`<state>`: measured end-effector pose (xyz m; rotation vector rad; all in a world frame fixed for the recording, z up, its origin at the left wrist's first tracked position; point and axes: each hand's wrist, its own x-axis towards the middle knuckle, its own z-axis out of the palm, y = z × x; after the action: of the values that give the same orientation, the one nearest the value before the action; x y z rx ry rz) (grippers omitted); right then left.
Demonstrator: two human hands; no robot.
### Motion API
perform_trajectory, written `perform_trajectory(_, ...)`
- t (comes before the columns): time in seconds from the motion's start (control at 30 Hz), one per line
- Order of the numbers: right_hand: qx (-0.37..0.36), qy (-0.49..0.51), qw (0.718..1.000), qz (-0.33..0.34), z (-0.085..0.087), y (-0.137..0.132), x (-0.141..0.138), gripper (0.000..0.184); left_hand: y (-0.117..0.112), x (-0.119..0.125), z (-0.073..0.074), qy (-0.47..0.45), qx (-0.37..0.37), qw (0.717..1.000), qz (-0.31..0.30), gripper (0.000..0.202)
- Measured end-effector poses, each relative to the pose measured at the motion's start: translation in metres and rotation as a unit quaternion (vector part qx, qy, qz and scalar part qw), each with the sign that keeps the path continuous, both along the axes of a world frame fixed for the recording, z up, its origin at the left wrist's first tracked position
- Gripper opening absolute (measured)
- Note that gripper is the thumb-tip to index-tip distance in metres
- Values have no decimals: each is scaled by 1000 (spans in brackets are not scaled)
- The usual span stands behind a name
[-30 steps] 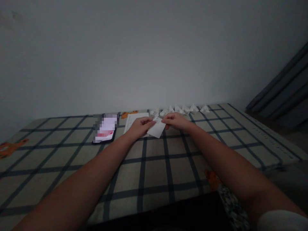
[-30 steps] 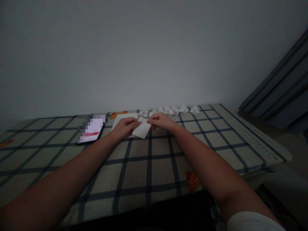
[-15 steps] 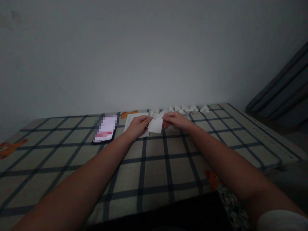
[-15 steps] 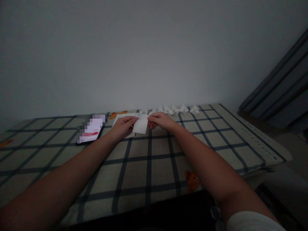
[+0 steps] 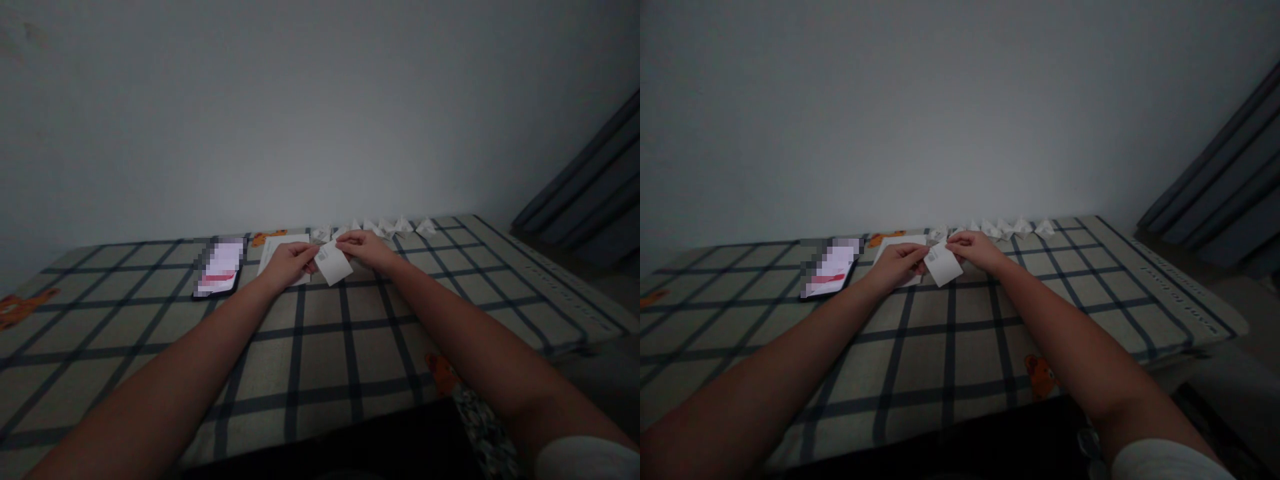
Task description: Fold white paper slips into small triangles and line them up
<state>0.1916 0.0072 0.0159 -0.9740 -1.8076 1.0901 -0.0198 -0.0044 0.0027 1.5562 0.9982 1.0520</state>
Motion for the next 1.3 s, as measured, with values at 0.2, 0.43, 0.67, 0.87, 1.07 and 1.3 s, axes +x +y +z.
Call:
perform_trajectory(0.2, 52, -6, 998, -18, -4, 3, 0, 32, -4, 1, 4, 24, -9, 1000, -3, 36)
perform_trajectory(0.43, 132, -39, 991, -7, -7, 2, 2, 42, -3, 2, 1, -2, -25, 1000, 11, 30)
perform_trajectory(0.67, 195, -61, 979, -4, -6, 3, 2, 38, -3, 3, 2, -2, -29, 999, 18, 30)
perform_trajectory(0.87, 251, -99, 963, 7, -2, 1, 3, 40, 0, 3, -1, 5, -28, 999, 32, 32)
perform_trajectory(1.07, 279, -122, 952, 20, -1, 0, 5, 42, 5, 3, -4, -14, -39, 999, 12, 30)
perform_trajectory(1.3, 220, -50, 974, 21, -3, 2, 3, 25, 3, 4, -2, -17, -35, 999, 20, 29)
